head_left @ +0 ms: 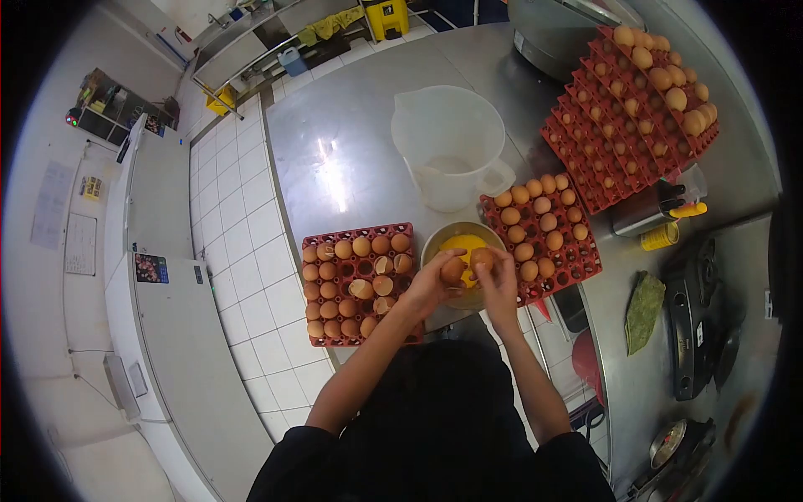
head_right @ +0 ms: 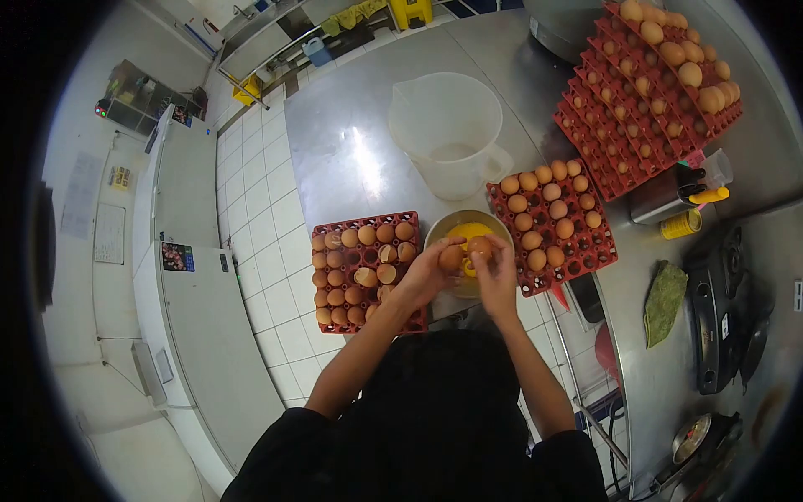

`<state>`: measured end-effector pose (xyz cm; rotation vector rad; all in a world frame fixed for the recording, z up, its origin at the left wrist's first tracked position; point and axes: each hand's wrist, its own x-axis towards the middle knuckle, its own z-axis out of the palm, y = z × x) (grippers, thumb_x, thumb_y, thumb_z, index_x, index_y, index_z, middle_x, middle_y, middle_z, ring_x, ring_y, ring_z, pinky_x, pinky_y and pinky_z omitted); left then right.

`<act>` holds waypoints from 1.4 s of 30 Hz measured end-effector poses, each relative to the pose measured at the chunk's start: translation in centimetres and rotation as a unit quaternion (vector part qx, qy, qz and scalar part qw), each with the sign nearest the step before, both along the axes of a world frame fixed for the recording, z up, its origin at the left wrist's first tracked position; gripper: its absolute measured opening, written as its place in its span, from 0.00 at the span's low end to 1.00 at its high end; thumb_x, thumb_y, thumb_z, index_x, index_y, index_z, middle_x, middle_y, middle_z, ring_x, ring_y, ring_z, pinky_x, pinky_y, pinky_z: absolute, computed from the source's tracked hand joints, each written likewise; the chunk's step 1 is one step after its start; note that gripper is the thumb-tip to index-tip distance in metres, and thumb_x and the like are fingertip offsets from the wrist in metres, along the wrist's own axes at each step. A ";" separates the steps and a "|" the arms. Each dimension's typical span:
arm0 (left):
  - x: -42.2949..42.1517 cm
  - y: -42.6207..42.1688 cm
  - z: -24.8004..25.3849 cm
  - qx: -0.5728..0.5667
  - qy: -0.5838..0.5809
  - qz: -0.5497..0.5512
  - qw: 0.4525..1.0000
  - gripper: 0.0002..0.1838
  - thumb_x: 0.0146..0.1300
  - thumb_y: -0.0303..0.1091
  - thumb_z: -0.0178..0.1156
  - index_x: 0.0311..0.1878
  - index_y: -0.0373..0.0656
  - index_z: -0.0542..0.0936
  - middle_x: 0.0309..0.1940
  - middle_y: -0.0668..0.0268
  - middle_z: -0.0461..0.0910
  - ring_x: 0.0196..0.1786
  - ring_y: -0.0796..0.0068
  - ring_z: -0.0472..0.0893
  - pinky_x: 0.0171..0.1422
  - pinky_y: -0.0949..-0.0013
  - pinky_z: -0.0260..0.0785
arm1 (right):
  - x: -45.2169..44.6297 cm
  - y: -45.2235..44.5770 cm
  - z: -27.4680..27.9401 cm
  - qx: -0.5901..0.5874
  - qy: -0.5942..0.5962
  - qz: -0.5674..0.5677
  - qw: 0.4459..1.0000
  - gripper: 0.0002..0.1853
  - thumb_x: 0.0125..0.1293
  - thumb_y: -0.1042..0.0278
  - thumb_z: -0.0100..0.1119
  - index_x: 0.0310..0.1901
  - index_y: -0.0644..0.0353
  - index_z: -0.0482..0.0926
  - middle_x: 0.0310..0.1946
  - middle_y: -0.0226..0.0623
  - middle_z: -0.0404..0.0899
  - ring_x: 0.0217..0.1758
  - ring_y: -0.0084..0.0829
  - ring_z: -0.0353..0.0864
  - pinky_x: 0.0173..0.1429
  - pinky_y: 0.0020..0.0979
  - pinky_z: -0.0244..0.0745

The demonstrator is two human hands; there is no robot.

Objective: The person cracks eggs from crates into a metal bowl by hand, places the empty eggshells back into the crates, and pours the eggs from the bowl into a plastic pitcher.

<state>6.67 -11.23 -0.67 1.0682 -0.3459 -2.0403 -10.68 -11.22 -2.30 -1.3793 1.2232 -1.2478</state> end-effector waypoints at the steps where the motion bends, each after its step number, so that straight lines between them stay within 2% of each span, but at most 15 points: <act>1: 0.3 0.1 0.0 -0.045 -0.077 0.000 0.996 0.25 0.82 0.52 0.54 0.73 0.50 0.76 0.51 0.68 0.82 0.44 0.75 0.81 0.51 0.67 0.73 | -1.1 -0.4 -0.3 0.153 -0.155 0.035 0.975 0.21 0.80 0.64 0.62 0.69 0.61 0.76 0.58 0.40 0.83 0.56 0.33 0.83 0.61 0.33 0.78; 2: 0.6 0.2 0.0 -0.088 -0.152 -0.002 0.984 0.22 0.81 0.47 0.58 0.71 0.48 0.79 0.47 0.69 0.82 0.41 0.79 0.80 0.47 0.71 0.72 | -2.1 -0.6 -0.6 0.298 -0.304 0.066 0.903 0.19 0.82 0.60 0.60 0.67 0.59 0.77 0.56 0.35 0.83 0.50 0.27 0.83 0.55 0.29 0.79; 3: 1.2 0.2 -0.2 -0.088 -0.151 -0.006 0.985 0.22 0.81 0.47 0.58 0.71 0.48 0.79 0.47 0.69 0.82 0.41 0.79 0.80 0.47 0.71 0.72 | -2.6 -0.9 -0.5 0.298 -0.305 0.062 0.903 0.19 0.82 0.60 0.60 0.67 0.59 0.77 0.56 0.35 0.83 0.50 0.27 0.83 0.55 0.29 0.79; 5: 2.5 -0.1 -0.5 -0.206 -0.223 -0.118 0.946 0.22 0.76 0.40 0.68 0.69 0.43 0.81 0.35 0.74 0.80 0.34 0.86 0.75 0.41 0.78 0.69 | -3.2 -1.6 -0.3 0.392 -0.276 0.138 0.867 0.17 0.83 0.57 0.60 0.62 0.60 0.79 0.48 0.33 0.85 0.39 0.21 0.82 0.46 0.25 0.76; 6: 2.5 -0.1 -0.2 -0.206 -0.222 -0.121 0.945 0.22 0.76 0.40 0.68 0.69 0.43 0.81 0.35 0.74 0.80 0.34 0.86 0.75 0.41 0.78 0.69 | -3.1 -1.8 -0.4 0.392 -0.277 0.136 0.867 0.17 0.83 0.57 0.60 0.62 0.60 0.79 0.48 0.33 0.85 0.39 0.21 0.82 0.46 0.25 0.76; 8: 2.5 -0.3 0.5 -0.192 -0.270 -0.167 0.929 0.24 0.73 0.38 0.71 0.68 0.39 0.81 0.30 0.78 0.78 0.34 0.89 0.73 0.40 0.81 0.67 | -2.8 -2.1 -0.6 0.387 -0.103 0.194 0.895 0.18 0.84 0.56 0.59 0.63 0.59 0.78 0.52 0.34 0.85 0.43 0.21 0.83 0.46 0.25 0.78; 11: 2.4 -0.5 -2.2 -0.255 -0.306 -0.136 0.907 0.25 0.74 0.39 0.71 0.67 0.35 0.81 0.34 0.75 0.82 0.36 0.89 0.76 0.40 0.78 0.70 | -2.7 -2.1 -0.2 0.325 -0.107 0.196 0.919 0.17 0.81 0.65 0.64 0.63 0.64 0.78 0.54 0.38 0.86 0.50 0.25 0.88 0.51 0.27 0.84; 14: 2.6 -1.2 0.0 -0.163 -0.309 -0.159 0.924 0.27 0.73 0.42 0.71 0.67 0.33 0.81 0.39 0.72 0.85 0.39 0.86 0.79 0.42 0.77 0.73 | -2.2 -1.6 -1.8 0.230 -0.102 0.189 0.949 0.21 0.75 0.75 0.68 0.66 0.69 0.77 0.57 0.42 0.86 0.58 0.29 0.89 0.61 0.30 0.86; 17: 2.7 -1.4 0.0 -0.201 -0.340 -0.163 0.904 0.30 0.69 0.44 0.73 0.66 0.32 0.82 0.41 0.68 0.87 0.39 0.81 0.81 0.46 0.74 0.77 | -1.9 -1.9 -0.5 0.221 -0.054 0.187 0.956 0.25 0.72 0.81 0.68 0.69 0.70 0.77 0.58 0.44 0.85 0.60 0.30 0.88 0.64 0.30 0.85; 21: 3.0 -1.9 -0.9 -0.277 -0.403 -0.157 0.858 0.31 0.63 0.44 0.74 0.63 0.31 0.83 0.39 0.63 0.88 0.40 0.76 0.84 0.49 0.69 0.79 | -1.7 -2.3 -1.4 0.212 -0.026 0.192 0.958 0.25 0.71 0.81 0.68 0.69 0.71 0.78 0.59 0.46 0.86 0.57 0.30 0.89 0.63 0.29 0.85; 23: 2.8 -2.4 -0.3 -0.291 -0.457 -0.176 0.822 0.32 0.57 0.44 0.74 0.61 0.30 0.85 0.37 0.56 0.88 0.40 0.73 0.86 0.51 0.66 0.81 | -1.4 -2.4 -1.2 0.187 0.017 0.176 0.966 0.26 0.71 0.73 0.71 0.69 0.68 0.80 0.53 0.45 0.90 0.49 0.26 0.92 0.54 0.27 0.86; 27: 2.8 -2.8 0.3 -0.238 -0.445 -0.204 0.839 0.33 0.55 0.44 0.74 0.60 0.30 0.85 0.36 0.54 0.88 0.40 0.73 0.86 0.50 0.65 0.81 | -1.0 -2.5 -2.9 0.193 0.000 0.164 0.967 0.26 0.69 0.73 0.72 0.68 0.68 0.82 0.49 0.45 0.92 0.47 0.27 0.93 0.54 0.28 0.87; 36: 2.8 -3.2 -0.6 -0.244 -0.444 -0.193 0.840 0.31 0.55 0.41 0.72 0.60 0.31 0.86 0.27 0.63 0.84 0.31 0.80 0.78 0.40 0.68 0.77 | -1.0 -3.4 -2.4 0.191 0.051 0.171 0.965 0.24 0.66 0.72 0.73 0.63 0.71 0.84 0.46 0.45 0.93 0.46 0.26 0.94 0.53 0.28 0.87; 38: 2.8 -3.3 -0.5 -0.246 -0.451 -0.190 0.836 0.31 0.52 0.45 0.72 0.56 0.32 0.87 0.28 0.56 0.86 0.31 0.72 0.84 0.42 0.64 0.80 | -1.0 -3.5 -2.9 0.198 0.027 0.172 0.964 0.24 0.66 0.73 0.73 0.63 0.71 0.84 0.45 0.45 0.93 0.45 0.26 0.93 0.52 0.28 0.87; 42: 3.3 -3.8 -0.4 -0.212 -0.449 -0.223 0.839 0.31 0.52 0.45 0.71 0.57 0.33 0.87 0.29 0.55 0.87 0.32 0.70 0.84 0.45 0.63 0.81 | -1.6 -3.7 -2.4 0.216 0.053 0.181 0.958 0.25 0.67 0.73 0.73 0.64 0.70 0.83 0.46 0.44 0.93 0.47 0.25 0.93 0.54 0.27 0.87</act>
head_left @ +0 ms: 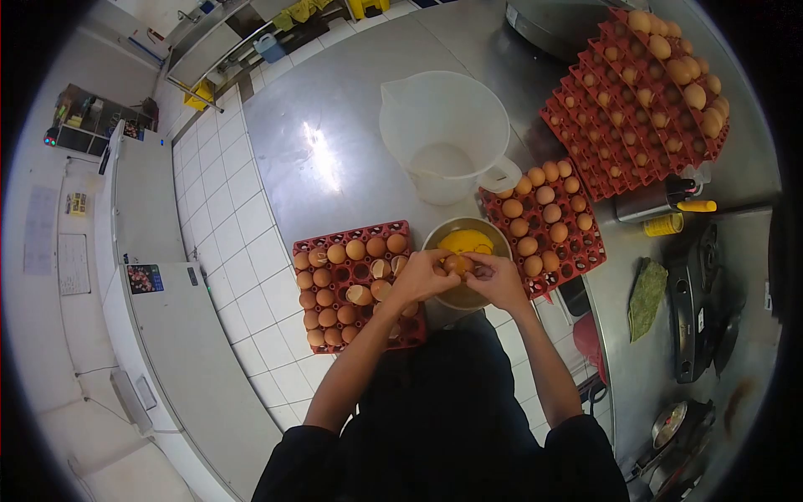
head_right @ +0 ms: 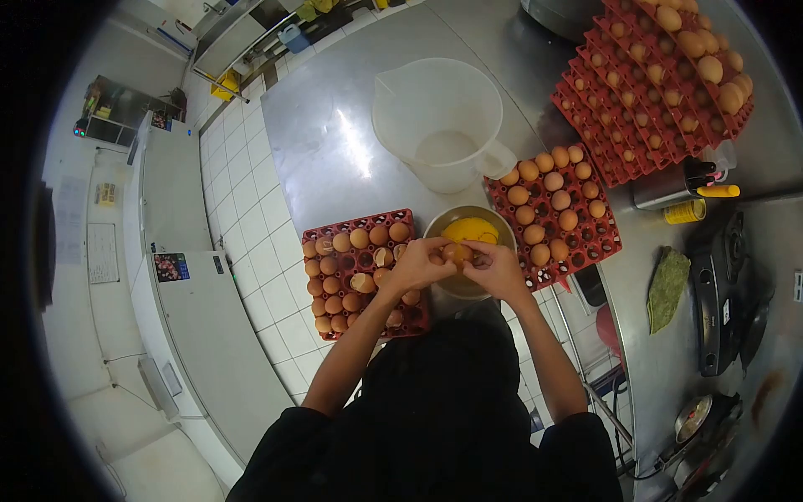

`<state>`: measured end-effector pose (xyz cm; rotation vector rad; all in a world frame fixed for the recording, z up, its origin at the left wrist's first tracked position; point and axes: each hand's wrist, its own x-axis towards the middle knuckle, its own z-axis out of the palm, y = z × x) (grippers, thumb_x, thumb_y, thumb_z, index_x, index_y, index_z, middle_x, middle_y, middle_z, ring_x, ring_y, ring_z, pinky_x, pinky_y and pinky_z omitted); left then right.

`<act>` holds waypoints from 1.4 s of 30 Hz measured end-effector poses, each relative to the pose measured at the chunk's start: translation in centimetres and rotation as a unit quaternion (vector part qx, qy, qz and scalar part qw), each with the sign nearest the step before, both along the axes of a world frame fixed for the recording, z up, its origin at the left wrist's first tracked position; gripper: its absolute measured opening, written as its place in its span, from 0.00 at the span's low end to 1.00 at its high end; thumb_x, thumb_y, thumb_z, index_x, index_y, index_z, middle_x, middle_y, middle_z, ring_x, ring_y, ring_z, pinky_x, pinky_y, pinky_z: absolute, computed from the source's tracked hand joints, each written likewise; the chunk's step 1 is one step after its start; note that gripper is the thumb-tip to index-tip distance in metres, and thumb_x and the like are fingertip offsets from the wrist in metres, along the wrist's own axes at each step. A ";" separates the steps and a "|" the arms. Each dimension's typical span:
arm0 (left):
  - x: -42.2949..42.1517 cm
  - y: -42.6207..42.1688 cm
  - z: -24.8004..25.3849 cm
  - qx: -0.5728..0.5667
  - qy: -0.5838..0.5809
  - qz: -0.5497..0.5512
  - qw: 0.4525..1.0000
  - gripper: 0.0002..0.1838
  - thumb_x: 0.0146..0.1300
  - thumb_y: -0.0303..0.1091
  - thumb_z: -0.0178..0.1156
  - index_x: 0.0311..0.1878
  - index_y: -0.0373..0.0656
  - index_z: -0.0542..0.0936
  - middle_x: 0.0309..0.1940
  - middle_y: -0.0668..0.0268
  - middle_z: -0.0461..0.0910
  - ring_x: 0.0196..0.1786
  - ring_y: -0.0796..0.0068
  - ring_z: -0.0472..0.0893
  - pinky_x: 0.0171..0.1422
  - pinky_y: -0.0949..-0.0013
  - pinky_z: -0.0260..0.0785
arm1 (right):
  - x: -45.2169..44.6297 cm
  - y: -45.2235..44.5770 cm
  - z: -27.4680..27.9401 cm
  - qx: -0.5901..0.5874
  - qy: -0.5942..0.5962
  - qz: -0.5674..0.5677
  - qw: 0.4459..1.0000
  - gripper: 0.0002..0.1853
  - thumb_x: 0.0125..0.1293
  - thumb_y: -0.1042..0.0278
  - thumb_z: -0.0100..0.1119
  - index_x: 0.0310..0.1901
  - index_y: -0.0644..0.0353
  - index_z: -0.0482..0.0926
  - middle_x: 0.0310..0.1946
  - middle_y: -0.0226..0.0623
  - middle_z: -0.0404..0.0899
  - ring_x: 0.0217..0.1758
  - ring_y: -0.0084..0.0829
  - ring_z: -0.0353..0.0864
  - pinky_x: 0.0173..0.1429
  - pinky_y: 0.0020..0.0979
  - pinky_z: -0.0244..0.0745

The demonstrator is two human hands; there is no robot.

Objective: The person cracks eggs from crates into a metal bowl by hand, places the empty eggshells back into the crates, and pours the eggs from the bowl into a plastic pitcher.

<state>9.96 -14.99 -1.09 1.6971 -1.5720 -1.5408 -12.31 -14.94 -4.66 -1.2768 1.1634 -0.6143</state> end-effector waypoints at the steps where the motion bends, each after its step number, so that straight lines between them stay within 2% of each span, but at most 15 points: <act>1: 0.1 0.0 0.0 -0.022 0.000 -0.003 1.000 0.29 0.54 0.43 0.71 0.57 0.33 0.87 0.26 0.59 0.85 0.30 0.74 0.82 0.42 0.65 0.79 | -0.1 -0.1 0.0 0.010 -0.035 0.005 0.999 0.25 0.67 0.74 0.72 0.65 0.69 0.83 0.47 0.43 0.92 0.48 0.25 0.93 0.54 0.28 0.87; 3: 0.4 0.1 -0.6 -0.044 0.000 -0.008 0.999 0.28 0.55 0.40 0.70 0.57 0.34 0.87 0.24 0.63 0.83 0.28 0.78 0.79 0.39 0.66 0.77 | -0.4 -0.4 0.4 0.020 -0.070 0.009 0.997 0.25 0.67 0.75 0.71 0.66 0.69 0.82 0.49 0.43 0.91 0.50 0.26 0.92 0.55 0.29 0.87; 5: 0.8 0.1 -2.6 -0.154 -0.004 -0.034 0.987 0.27 0.55 0.40 0.70 0.58 0.39 0.87 0.25 0.58 0.85 0.29 0.66 0.86 0.41 0.61 0.79 | -1.0 -1.0 2.1 -0.006 -0.022 0.061 0.998 0.26 0.67 0.77 0.70 0.67 0.66 0.81 0.51 0.41 0.90 0.52 0.28 0.92 0.56 0.30 0.87; 8: 1.6 -0.5 -0.7 -0.139 -0.057 -0.094 0.984 0.26 0.55 0.39 0.70 0.58 0.43 0.86 0.29 0.54 0.87 0.33 0.51 0.88 0.43 0.57 0.81 | -1.8 -1.5 4.3 -0.081 0.067 0.125 0.987 0.28 0.66 0.80 0.68 0.69 0.60 0.80 0.54 0.41 0.88 0.51 0.30 0.91 0.58 0.31 0.86; 11: 2.3 -0.9 1.1 -0.202 -0.149 -0.117 0.961 0.26 0.57 0.39 0.69 0.60 0.46 0.85 0.36 0.53 0.89 0.38 0.46 0.88 0.46 0.57 0.82 | -2.9 -1.5 4.9 -0.267 0.201 0.130 0.933 0.26 0.65 0.81 0.67 0.66 0.59 0.81 0.54 0.40 0.87 0.51 0.33 0.90 0.56 0.32 0.86; 15: 2.9 -0.5 2.1 -0.245 -0.164 -0.085 0.952 0.29 0.57 0.39 0.70 0.65 0.48 0.84 0.38 0.53 0.89 0.41 0.49 0.89 0.48 0.58 0.83 | -3.6 -1.7 8.3 -0.241 0.283 0.136 0.918 0.25 0.65 0.80 0.68 0.65 0.60 0.82 0.54 0.40 0.86 0.53 0.32 0.89 0.57 0.32 0.85; 18: 2.6 1.0 -0.2 -0.226 -0.045 -0.012 0.973 0.30 0.61 0.38 0.68 0.69 0.46 0.82 0.36 0.61 0.88 0.41 0.59 0.90 0.46 0.64 0.82 | -3.7 -0.9 8.3 -0.175 0.169 0.077 0.967 0.23 0.66 0.76 0.71 0.63 0.58 0.81 0.54 0.40 0.87 0.53 0.37 0.90 0.56 0.34 0.85; 20: 2.0 2.6 -3.5 -0.058 0.245 0.033 0.967 0.30 0.68 0.37 0.66 0.73 0.44 0.79 0.36 0.69 0.84 0.35 0.72 0.86 0.39 0.70 0.78 | -2.6 0.0 7.1 -0.051 -0.066 0.016 0.996 0.24 0.69 0.75 0.72 0.65 0.59 0.79 0.56 0.39 0.87 0.55 0.34 0.90 0.58 0.33 0.85; 21: 1.9 3.4 -3.6 -0.061 0.235 0.041 0.969 0.30 0.68 0.37 0.66 0.73 0.44 0.79 0.36 0.69 0.84 0.35 0.72 0.86 0.39 0.70 0.78 | -1.9 0.3 7.0 -0.050 -0.076 0.025 0.996 0.24 0.69 0.75 0.72 0.65 0.59 0.79 0.56 0.39 0.87 0.55 0.34 0.90 0.58 0.33 0.85; 23: 1.7 4.9 -3.8 0.149 0.464 0.063 0.871 0.28 0.74 0.37 0.63 0.76 0.41 0.76 0.42 0.72 0.82 0.32 0.81 0.80 0.34 0.75 0.74 | -0.9 0.7 7.5 -0.001 -0.037 0.073 0.997 0.26 0.70 0.73 0.73 0.68 0.59 0.77 0.60 0.39 0.85 0.58 0.31 0.89 0.61 0.32 0.85; 27: 1.9 7.3 -1.9 0.150 0.470 0.147 0.857 0.26 0.76 0.34 0.61 0.75 0.42 0.76 0.42 0.74 0.83 0.31 0.84 0.78 0.31 0.76 0.70 | 2.4 1.5 7.8 -0.081 0.021 0.124 0.989 0.25 0.69 0.70 0.75 0.65 0.59 0.78 0.59 0.39 0.83 0.55 0.30 0.87 0.59 0.32 0.83; 32: 6.7 9.3 -1.2 0.037 0.320 0.225 0.920 0.25 0.74 0.34 0.65 0.72 0.43 0.78 0.51 0.69 0.85 0.41 0.78 0.86 0.41 0.73 0.79 | 0.4 1.8 6.6 -0.029 -0.062 0.029 0.997 0.25 0.72 0.65 0.73 0.67 0.57 0.76 0.54 0.39 0.84 0.48 0.27 0.87 0.52 0.32 0.84; 35: 11.0 9.1 0.9 0.021 0.261 0.256 0.930 0.23 0.72 0.33 0.66 0.68 0.41 0.79 0.53 0.66 0.86 0.44 0.75 0.87 0.44 0.71 0.81 | -5.3 2.8 3.4 0.106 0.025 -0.043 0.993 0.25 0.77 0.58 0.68 0.68 0.60 0.73 0.47 0.41 0.85 0.42 0.27 0.89 0.46 0.31 0.85; 38: 13.6 8.7 -0.3 -0.016 0.048 0.286 0.957 0.20 0.71 0.33 0.66 0.63 0.39 0.80 0.50 0.61 0.88 0.43 0.74 0.88 0.44 0.70 0.81 | -7.3 6.1 0.5 0.227 0.159 0.061 0.959 0.27 0.81 0.52 0.62 0.69 0.62 0.70 0.43 0.43 0.86 0.39 0.31 0.91 0.42 0.30 0.86; 42: 14.3 7.0 1.1 -0.070 -0.182 0.183 0.963 0.25 0.67 0.42 0.70 0.61 0.37 0.79 0.41 0.52 0.89 0.42 0.60 0.90 0.45 0.60 0.82 | -4.6 7.8 -2.6 0.304 -0.061 -0.082 0.947 0.33 0.83 0.50 0.60 0.76 0.61 0.59 0.54 0.51 0.84 0.45 0.38 0.92 0.46 0.33 0.88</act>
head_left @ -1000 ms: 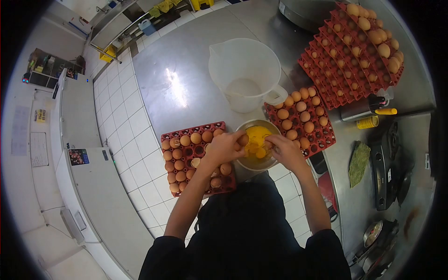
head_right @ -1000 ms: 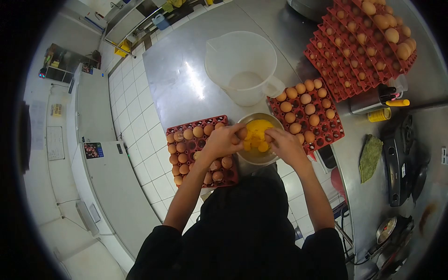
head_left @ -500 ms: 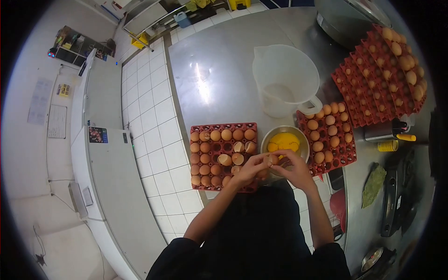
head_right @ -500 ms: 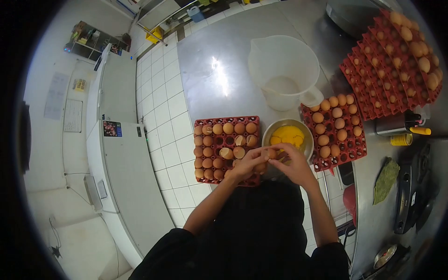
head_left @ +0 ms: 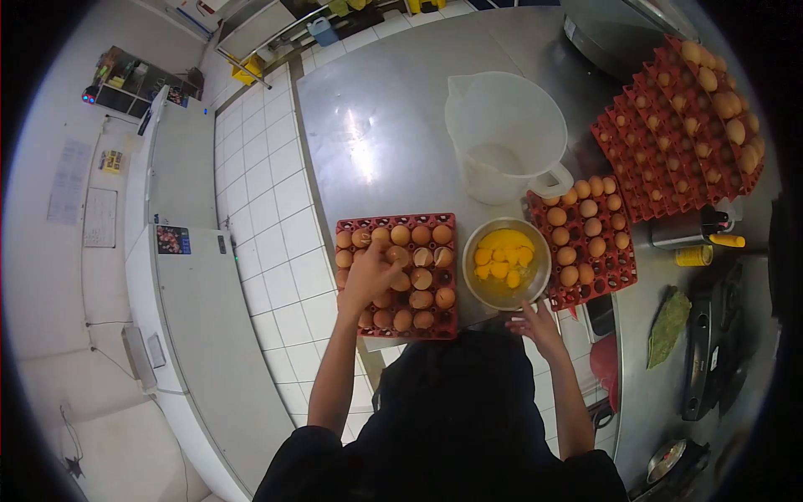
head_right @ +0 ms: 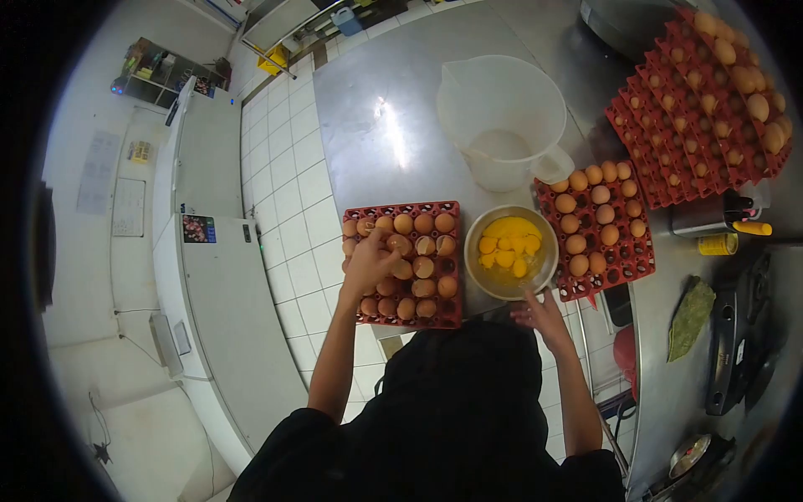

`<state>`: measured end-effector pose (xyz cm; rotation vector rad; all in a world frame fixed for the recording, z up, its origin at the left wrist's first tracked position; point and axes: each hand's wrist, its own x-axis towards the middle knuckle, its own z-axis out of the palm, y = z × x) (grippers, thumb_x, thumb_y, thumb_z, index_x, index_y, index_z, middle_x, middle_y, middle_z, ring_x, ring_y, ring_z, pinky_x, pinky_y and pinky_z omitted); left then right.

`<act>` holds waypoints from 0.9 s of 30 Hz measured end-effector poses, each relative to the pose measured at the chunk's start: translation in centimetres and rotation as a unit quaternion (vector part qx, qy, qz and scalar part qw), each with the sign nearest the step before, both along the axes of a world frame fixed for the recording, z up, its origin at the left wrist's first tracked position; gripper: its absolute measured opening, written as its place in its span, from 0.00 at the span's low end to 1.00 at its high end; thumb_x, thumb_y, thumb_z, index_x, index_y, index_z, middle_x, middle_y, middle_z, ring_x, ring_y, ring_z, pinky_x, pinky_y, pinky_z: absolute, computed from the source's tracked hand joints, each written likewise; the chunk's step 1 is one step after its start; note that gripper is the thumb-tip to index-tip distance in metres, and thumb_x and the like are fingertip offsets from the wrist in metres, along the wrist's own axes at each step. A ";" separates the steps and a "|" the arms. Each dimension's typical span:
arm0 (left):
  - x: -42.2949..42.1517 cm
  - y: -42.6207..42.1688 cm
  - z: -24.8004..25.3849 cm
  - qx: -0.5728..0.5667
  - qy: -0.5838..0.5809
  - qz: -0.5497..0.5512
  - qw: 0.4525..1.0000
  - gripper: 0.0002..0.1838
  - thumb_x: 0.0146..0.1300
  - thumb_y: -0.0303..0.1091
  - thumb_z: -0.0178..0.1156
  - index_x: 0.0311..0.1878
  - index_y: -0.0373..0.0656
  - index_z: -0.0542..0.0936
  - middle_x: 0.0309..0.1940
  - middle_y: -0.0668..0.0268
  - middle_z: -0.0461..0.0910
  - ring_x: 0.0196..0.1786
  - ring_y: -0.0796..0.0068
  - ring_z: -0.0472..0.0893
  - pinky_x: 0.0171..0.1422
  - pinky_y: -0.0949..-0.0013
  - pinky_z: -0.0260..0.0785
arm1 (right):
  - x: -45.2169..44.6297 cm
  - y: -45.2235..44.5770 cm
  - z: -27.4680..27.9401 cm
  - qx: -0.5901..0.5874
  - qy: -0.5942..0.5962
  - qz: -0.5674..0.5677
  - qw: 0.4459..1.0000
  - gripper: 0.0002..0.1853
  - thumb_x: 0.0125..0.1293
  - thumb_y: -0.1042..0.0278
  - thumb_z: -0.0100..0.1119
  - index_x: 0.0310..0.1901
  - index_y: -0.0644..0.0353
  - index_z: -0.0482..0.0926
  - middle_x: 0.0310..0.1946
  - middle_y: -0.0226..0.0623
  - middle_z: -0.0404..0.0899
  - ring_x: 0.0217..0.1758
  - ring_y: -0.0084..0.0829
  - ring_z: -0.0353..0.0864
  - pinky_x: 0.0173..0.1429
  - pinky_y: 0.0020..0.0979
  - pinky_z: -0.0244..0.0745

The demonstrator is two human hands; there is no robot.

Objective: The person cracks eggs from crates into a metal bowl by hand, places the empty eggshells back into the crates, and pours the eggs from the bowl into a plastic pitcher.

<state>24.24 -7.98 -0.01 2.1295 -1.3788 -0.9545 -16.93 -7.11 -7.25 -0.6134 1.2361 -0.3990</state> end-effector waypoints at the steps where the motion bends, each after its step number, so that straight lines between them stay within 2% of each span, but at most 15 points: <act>1: -0.2 -0.4 0.1 0.018 -0.074 -0.045 0.996 0.28 0.65 0.44 0.72 0.61 0.35 0.79 0.38 0.51 0.89 0.41 0.55 0.90 0.46 0.55 0.82 | 0.8 0.1 -0.6 -0.029 -0.047 -0.095 0.994 0.35 0.83 0.49 0.58 0.78 0.60 0.56 0.58 0.53 0.82 0.47 0.40 0.92 0.48 0.35 0.89; 2: -0.7 -0.7 0.2 0.022 -0.087 -0.036 0.995 0.30 0.63 0.46 0.74 0.62 0.36 0.80 0.35 0.48 0.88 0.42 0.49 0.90 0.47 0.53 0.82 | 1.1 -0.1 -1.3 -0.039 -0.046 -0.100 0.993 0.36 0.84 0.51 0.57 0.81 0.58 0.52 0.64 0.53 0.79 0.53 0.42 0.91 0.52 0.38 0.90; 6: -0.9 -0.6 2.9 0.072 -0.128 -0.078 0.986 0.32 0.64 0.51 0.74 0.64 0.40 0.80 0.35 0.53 0.91 0.45 0.49 0.91 0.50 0.53 0.83 | 2.6 -0.3 -2.5 -0.054 -0.011 -0.150 0.987 0.32 0.85 0.57 0.54 0.80 0.58 0.55 0.64 0.51 0.79 0.58 0.44 0.89 0.55 0.42 0.91; 8: 0.3 0.5 2.8 0.042 -0.073 -0.019 0.996 0.34 0.62 0.50 0.76 0.66 0.41 0.80 0.37 0.51 0.91 0.47 0.52 0.91 0.51 0.55 0.83 | 2.7 -0.3 -3.5 -0.077 -0.014 -0.157 0.984 0.28 0.82 0.65 0.51 0.78 0.60 0.59 0.64 0.50 0.79 0.61 0.45 0.88 0.56 0.44 0.91; 13: 2.6 3.1 2.7 -0.011 -0.020 0.067 0.998 0.36 0.61 0.45 0.80 0.68 0.38 0.80 0.41 0.50 0.90 0.44 0.59 0.91 0.51 0.60 0.83 | 0.9 -0.4 -1.3 -0.108 0.034 -0.098 0.989 0.27 0.78 0.69 0.49 0.76 0.64 0.63 0.62 0.52 0.79 0.56 0.46 0.90 0.48 0.43 0.95; 15: 3.1 4.3 2.7 -0.057 0.071 0.100 0.991 0.33 0.65 0.42 0.77 0.68 0.37 0.80 0.43 0.52 0.90 0.43 0.64 0.91 0.50 0.62 0.82 | -0.3 -0.3 0.7 -0.112 0.051 -0.090 0.988 0.27 0.78 0.69 0.49 0.75 0.66 0.63 0.61 0.54 0.80 0.54 0.46 0.91 0.45 0.43 0.95; 17: 2.9 5.1 3.0 -0.052 0.096 0.123 0.986 0.31 0.67 0.41 0.76 0.68 0.37 0.80 0.43 0.54 0.90 0.45 0.67 0.90 0.51 0.63 0.82 | -1.4 -0.2 3.1 -0.117 0.065 -0.058 0.989 0.29 0.74 0.70 0.50 0.75 0.67 0.64 0.61 0.55 0.80 0.52 0.46 0.91 0.43 0.43 0.96; 18: 2.9 5.7 3.0 -0.042 0.108 0.145 0.983 0.29 0.69 0.40 0.75 0.68 0.37 0.80 0.43 0.56 0.90 0.46 0.69 0.89 0.52 0.64 0.82 | -1.8 -0.1 4.3 -0.135 0.059 -0.080 0.986 0.26 0.73 0.72 0.51 0.71 0.68 0.69 0.57 0.51 0.82 0.49 0.45 0.92 0.38 0.42 0.95; 21: 3.0 7.0 2.0 -0.054 0.124 0.136 0.981 0.28 0.70 0.39 0.74 0.68 0.37 0.80 0.45 0.56 0.90 0.48 0.71 0.89 0.54 0.64 0.81 | -3.7 -1.6 10.0 -0.114 0.061 -0.012 0.992 0.27 0.71 0.73 0.52 0.70 0.69 0.71 0.53 0.49 0.84 0.47 0.43 0.92 0.38 0.41 0.95; 25: 2.8 8.7 -0.6 -0.084 0.149 0.159 0.972 0.29 0.68 0.43 0.75 0.66 0.36 0.81 0.45 0.57 0.89 0.49 0.69 0.88 0.54 0.64 0.81 | -4.6 -3.9 19.3 -0.161 0.155 -0.015 0.975 0.28 0.69 0.73 0.52 0.70 0.68 0.73 0.52 0.47 0.86 0.42 0.38 0.93 0.38 0.36 0.94; 27: 2.4 9.2 -0.8 -0.096 0.152 0.168 0.969 0.30 0.67 0.44 0.76 0.67 0.35 0.81 0.44 0.57 0.90 0.48 0.67 0.88 0.53 0.64 0.81 | -5.5 -5.6 21.9 -0.196 0.148 -0.024 0.969 0.28 0.69 0.72 0.52 0.70 0.68 0.73 0.52 0.46 0.86 0.42 0.37 0.93 0.38 0.35 0.93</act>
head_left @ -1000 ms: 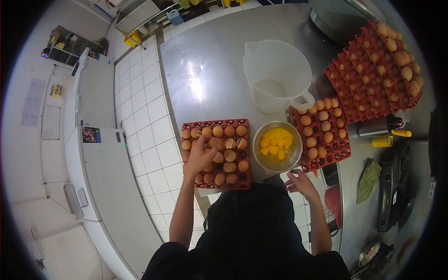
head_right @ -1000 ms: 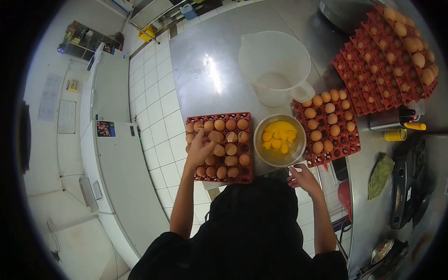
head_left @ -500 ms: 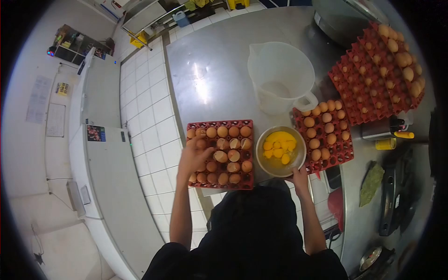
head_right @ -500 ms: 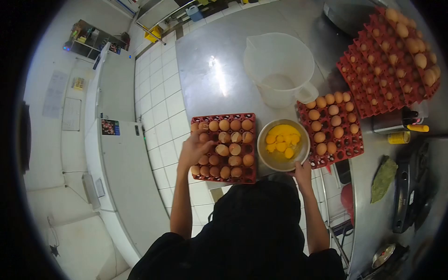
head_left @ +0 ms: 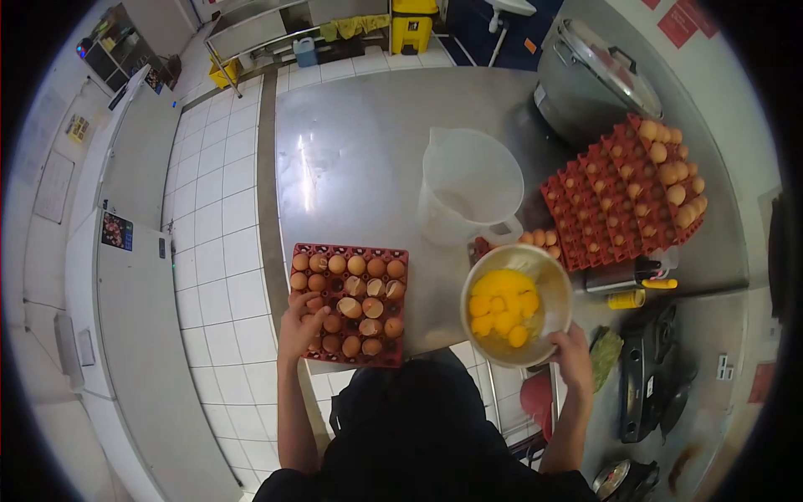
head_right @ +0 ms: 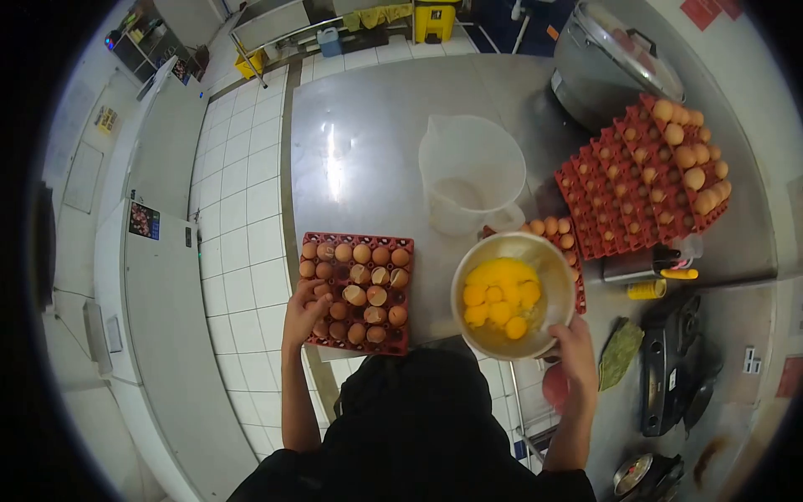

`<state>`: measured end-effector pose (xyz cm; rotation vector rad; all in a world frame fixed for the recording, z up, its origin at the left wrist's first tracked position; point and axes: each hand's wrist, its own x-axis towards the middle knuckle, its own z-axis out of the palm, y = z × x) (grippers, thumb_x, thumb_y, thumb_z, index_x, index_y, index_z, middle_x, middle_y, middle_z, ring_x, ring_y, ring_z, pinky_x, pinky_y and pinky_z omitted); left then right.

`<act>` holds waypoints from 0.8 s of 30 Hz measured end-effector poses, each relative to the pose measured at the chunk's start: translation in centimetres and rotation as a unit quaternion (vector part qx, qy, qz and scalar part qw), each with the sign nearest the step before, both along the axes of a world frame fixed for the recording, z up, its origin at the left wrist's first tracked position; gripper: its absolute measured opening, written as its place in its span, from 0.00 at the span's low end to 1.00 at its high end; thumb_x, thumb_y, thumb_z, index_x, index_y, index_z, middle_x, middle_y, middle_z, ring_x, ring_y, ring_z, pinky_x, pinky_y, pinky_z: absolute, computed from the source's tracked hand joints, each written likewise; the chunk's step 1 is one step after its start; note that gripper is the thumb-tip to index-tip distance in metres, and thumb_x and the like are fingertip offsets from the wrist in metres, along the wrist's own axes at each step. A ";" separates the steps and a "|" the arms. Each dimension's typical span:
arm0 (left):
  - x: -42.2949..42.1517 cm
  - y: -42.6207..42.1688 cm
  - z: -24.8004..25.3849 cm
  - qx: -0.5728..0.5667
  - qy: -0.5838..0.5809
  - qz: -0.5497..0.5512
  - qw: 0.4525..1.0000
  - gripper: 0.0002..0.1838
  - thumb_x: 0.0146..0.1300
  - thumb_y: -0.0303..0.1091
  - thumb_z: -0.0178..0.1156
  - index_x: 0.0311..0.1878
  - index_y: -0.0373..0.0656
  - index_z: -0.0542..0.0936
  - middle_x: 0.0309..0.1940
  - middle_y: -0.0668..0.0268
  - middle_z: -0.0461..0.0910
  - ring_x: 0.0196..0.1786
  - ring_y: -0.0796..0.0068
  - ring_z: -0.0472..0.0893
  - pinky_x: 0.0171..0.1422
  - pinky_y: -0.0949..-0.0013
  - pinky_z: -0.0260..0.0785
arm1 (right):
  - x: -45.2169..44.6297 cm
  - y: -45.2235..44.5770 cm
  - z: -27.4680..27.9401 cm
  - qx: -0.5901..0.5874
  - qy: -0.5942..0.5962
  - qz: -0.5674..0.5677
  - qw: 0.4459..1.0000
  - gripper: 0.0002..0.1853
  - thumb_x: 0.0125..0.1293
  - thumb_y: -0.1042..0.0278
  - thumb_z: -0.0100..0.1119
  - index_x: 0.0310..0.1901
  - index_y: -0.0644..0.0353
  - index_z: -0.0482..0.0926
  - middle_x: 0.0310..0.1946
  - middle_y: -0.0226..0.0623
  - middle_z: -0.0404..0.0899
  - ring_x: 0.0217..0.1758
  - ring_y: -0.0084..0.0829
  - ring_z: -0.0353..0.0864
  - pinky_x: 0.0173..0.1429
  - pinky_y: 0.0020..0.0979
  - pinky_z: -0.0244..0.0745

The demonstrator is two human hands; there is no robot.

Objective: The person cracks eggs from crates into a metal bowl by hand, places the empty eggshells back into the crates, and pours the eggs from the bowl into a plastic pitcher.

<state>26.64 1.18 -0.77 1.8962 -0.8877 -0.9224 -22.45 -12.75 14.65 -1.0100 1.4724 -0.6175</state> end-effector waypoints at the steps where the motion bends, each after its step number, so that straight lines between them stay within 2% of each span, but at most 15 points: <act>1: -0.1 0.2 0.0 0.015 0.004 0.004 1.000 0.30 0.67 0.44 0.76 0.67 0.36 0.82 0.44 0.56 0.90 0.47 0.67 0.88 0.52 0.64 0.81 | -0.4 -1.0 0.9 -0.028 -0.010 -0.007 1.000 0.28 0.68 0.72 0.52 0.70 0.68 0.73 0.52 0.46 0.86 0.42 0.36 0.92 0.37 0.34 0.93; 4: -0.8 0.0 0.5 -0.004 0.024 0.016 1.000 0.29 0.68 0.43 0.75 0.66 0.38 0.83 0.41 0.57 0.90 0.42 0.70 0.88 0.48 0.65 0.81 | -0.4 -5.6 2.1 -0.105 -0.062 -0.049 0.991 0.27 0.72 0.70 0.53 0.71 0.67 0.72 0.53 0.45 0.86 0.41 0.35 0.92 0.36 0.32 0.92; 6: -0.6 0.8 0.7 -0.010 0.041 0.019 0.999 0.26 0.71 0.39 0.73 0.66 0.36 0.82 0.38 0.65 0.86 0.38 0.79 0.82 0.41 0.73 0.76 | 0.5 -8.4 2.3 -0.125 -0.068 -0.055 0.988 0.26 0.74 0.69 0.53 0.72 0.66 0.72 0.53 0.45 0.86 0.42 0.34 0.92 0.37 0.32 0.92; 8: -0.4 1.2 0.9 -0.010 0.058 0.022 0.998 0.26 0.71 0.38 0.73 0.67 0.36 0.82 0.37 0.66 0.85 0.37 0.79 0.82 0.41 0.73 0.76 | 1.8 -11.3 2.8 -0.144 -0.075 -0.060 0.985 0.25 0.76 0.69 0.53 0.72 0.64 0.71 0.54 0.45 0.86 0.43 0.34 0.92 0.38 0.31 0.93; 11: 1.1 2.9 -1.0 -0.060 0.038 0.033 0.997 0.25 0.69 0.38 0.74 0.65 0.37 0.82 0.36 0.61 0.88 0.38 0.76 0.85 0.40 0.72 0.76 | 4.5 -14.7 3.6 -0.177 -0.066 -0.084 0.978 0.25 0.77 0.70 0.52 0.73 0.65 0.68 0.57 0.44 0.83 0.49 0.33 0.91 0.42 0.31 0.93; 13: 1.8 4.0 -0.8 -0.039 0.070 0.059 0.995 0.25 0.71 0.38 0.73 0.66 0.36 0.82 0.34 0.63 0.87 0.35 0.80 0.83 0.36 0.73 0.74 | 5.8 -16.3 3.9 -0.214 -0.074 -0.063 0.972 0.29 0.78 0.71 0.51 0.78 0.60 0.61 0.63 0.46 0.80 0.51 0.33 0.91 0.45 0.30 0.93; 14: 1.8 4.3 -0.5 -0.044 0.070 0.061 0.995 0.25 0.71 0.38 0.73 0.66 0.36 0.82 0.34 0.63 0.87 0.35 0.80 0.83 0.36 0.73 0.74 | 6.5 -17.2 4.0 -0.218 -0.075 -0.061 0.971 0.29 0.78 0.71 0.51 0.78 0.60 0.61 0.63 0.46 0.80 0.51 0.33 0.91 0.45 0.30 0.93; 16: 1.7 5.3 1.2 -0.016 0.104 0.095 0.990 0.24 0.73 0.37 0.72 0.66 0.34 0.81 0.33 0.64 0.86 0.32 0.83 0.81 0.33 0.75 0.72 | 7.6 -18.3 3.8 -0.230 -0.067 -0.040 0.970 0.31 0.80 0.73 0.48 0.81 0.57 0.55 0.66 0.47 0.77 0.53 0.36 0.90 0.46 0.31 0.94; 17: 1.8 5.7 1.1 -0.017 0.104 0.098 0.990 0.24 0.73 0.37 0.72 0.66 0.34 0.81 0.33 0.64 0.86 0.32 0.83 0.81 0.33 0.75 0.72 | 7.9 -19.0 3.5 -0.228 -0.050 -0.024 0.972 0.32 0.81 0.74 0.45 0.83 0.57 0.51 0.71 0.53 0.71 0.61 0.43 0.87 0.49 0.37 0.96; 24: 2.5 9.0 0.1 0.001 0.109 0.144 0.984 0.27 0.74 0.40 0.72 0.67 0.33 0.79 0.33 0.62 0.86 0.28 0.82 0.79 0.31 0.75 0.70 | 9.9 -20.6 1.2 -0.301 -0.012 -0.005 0.954 0.35 0.77 0.78 0.45 0.83 0.56 0.49 0.72 0.55 0.70 0.62 0.49 0.86 0.48 0.38 0.97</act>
